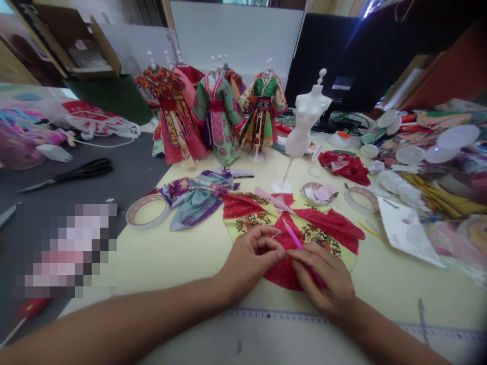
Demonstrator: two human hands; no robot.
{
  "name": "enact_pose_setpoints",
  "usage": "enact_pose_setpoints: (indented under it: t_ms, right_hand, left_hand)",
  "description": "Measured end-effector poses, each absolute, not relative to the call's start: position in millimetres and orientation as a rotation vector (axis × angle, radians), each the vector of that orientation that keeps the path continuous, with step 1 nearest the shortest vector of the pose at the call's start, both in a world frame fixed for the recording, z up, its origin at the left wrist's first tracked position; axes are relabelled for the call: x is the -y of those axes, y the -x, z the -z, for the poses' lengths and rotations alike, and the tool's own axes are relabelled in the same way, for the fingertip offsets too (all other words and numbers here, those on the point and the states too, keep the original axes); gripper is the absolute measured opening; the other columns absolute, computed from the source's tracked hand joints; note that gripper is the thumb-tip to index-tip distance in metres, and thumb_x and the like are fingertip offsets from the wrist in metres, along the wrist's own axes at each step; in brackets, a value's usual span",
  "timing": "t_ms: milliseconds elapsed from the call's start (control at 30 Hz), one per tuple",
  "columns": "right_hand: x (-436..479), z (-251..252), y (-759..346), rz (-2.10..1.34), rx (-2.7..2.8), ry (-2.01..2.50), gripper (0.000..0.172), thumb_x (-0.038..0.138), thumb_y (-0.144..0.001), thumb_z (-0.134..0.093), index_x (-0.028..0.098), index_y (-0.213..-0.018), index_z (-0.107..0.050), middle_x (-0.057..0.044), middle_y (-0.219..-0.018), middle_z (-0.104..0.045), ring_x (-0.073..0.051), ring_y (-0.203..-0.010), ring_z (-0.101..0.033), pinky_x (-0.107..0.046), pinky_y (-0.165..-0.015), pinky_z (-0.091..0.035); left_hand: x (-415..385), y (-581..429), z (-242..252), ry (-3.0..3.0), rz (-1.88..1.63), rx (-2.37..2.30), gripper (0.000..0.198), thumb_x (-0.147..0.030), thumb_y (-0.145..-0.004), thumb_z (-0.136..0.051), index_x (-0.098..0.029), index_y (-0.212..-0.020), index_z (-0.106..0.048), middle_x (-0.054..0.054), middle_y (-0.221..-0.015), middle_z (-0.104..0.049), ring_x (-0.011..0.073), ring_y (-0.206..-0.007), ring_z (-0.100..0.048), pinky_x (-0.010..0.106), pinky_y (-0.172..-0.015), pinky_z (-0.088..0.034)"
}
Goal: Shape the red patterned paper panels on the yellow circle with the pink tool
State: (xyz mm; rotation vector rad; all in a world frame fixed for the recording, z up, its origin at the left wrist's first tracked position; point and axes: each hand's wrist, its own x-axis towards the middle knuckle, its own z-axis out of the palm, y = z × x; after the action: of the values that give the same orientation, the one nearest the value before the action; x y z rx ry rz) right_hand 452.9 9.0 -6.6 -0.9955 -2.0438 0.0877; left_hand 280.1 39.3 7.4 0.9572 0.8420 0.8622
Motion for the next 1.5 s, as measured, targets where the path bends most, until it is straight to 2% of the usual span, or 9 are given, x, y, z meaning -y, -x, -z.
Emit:
enact_pose_setpoints:
  t_ms: [300, 433, 667, 800, 933, 1500]
  right_hand:
    - [-6.9, 7.4, -457.5, -0.135, 2.013, 1.018, 0.037, 0.007, -0.075, -0.053, 0.016, -0.112, -0.052, -0.007, -0.086, -0.061, -0.017, -0.079, -0.059, -0.031, -0.069, -0.050]
    - [-6.6, 3.7, -460.0, -0.038, 2.008, 1.017, 0.036, 0.006, -0.076, -0.051, 0.017, -0.111, -0.054, -0.007, -0.088, -0.062, -0.017, -0.081, -0.060, -0.031, -0.072, -0.050]
    - [-6.0, -8.5, -466.7, -0.055, 2.058, 0.910, 0.041, 0.009, -0.081, -0.047, 0.016, -0.122, -0.048, -0.009, -0.089, -0.059, -0.019, -0.085, -0.059, -0.033, -0.069, -0.051]
    - [-4.5, -16.4, -468.4, -0.018, 2.088, 0.835, 0.029, 0.018, -0.083, -0.046, 0.017, -0.111, -0.055, -0.009, -0.085, -0.060, -0.021, -0.087, -0.060, -0.036, -0.071, -0.052]
    - [-2.6, -22.4, -467.4, -0.022, 2.075, 0.773, 0.021, 0.016, -0.083, -0.045, 0.018, -0.100, -0.058, -0.006, -0.075, -0.061, -0.020, -0.080, -0.062, -0.037, -0.070, -0.054]
    - [-4.0, -20.4, -464.2, -0.038, 2.105, 0.759, 0.020, 0.011, -0.080, -0.047, 0.015, -0.095, -0.058, -0.006, -0.073, -0.060, -0.019, -0.080, -0.061, -0.036, -0.070, -0.054]
  left_hand:
    - [-40.4, -279.9, -8.3, -0.905, -0.859, -0.828, 0.036, -0.020, -0.067, -0.069, -0.017, -0.097, -0.051, -0.001, -0.073, -0.064, 0.0105, -0.070, -0.059, 0.024, -0.072, -0.041]
    - [-40.4, -279.7, -8.8, -0.902, -0.859, -0.837, 0.036, -0.020, -0.066, -0.070, -0.017, -0.097, -0.051, -0.001, -0.073, -0.064, 0.0110, -0.070, -0.059, 0.024, -0.071, -0.041]
    - [-41.4, -279.4, -10.5, -0.878, -0.862, -0.838, 0.035, -0.019, -0.068, -0.069, -0.016, -0.098, -0.051, -0.002, -0.071, -0.063, 0.0103, -0.071, -0.059, 0.022, -0.070, -0.041]
    - [-42.4, -278.7, -11.8, -0.869, -0.866, -0.860, 0.037, -0.020, -0.068, -0.069, -0.015, -0.100, -0.050, -0.002, -0.071, -0.062, 0.0096, -0.069, -0.058, 0.021, -0.069, -0.040]
    - [-42.8, -278.5, -12.4, -0.859, -0.875, -0.881, 0.039, -0.021, -0.068, -0.069, -0.016, -0.101, -0.049, -0.002, -0.072, -0.062, 0.0110, -0.071, -0.059, 0.022, -0.070, -0.041]
    - [-42.9, -277.4, -10.3, -0.913, -0.882, -0.905, 0.038, -0.018, -0.071, -0.065, -0.016, -0.104, -0.046, -0.004, -0.071, -0.060, 0.0071, -0.064, -0.052, 0.020, -0.064, -0.038]
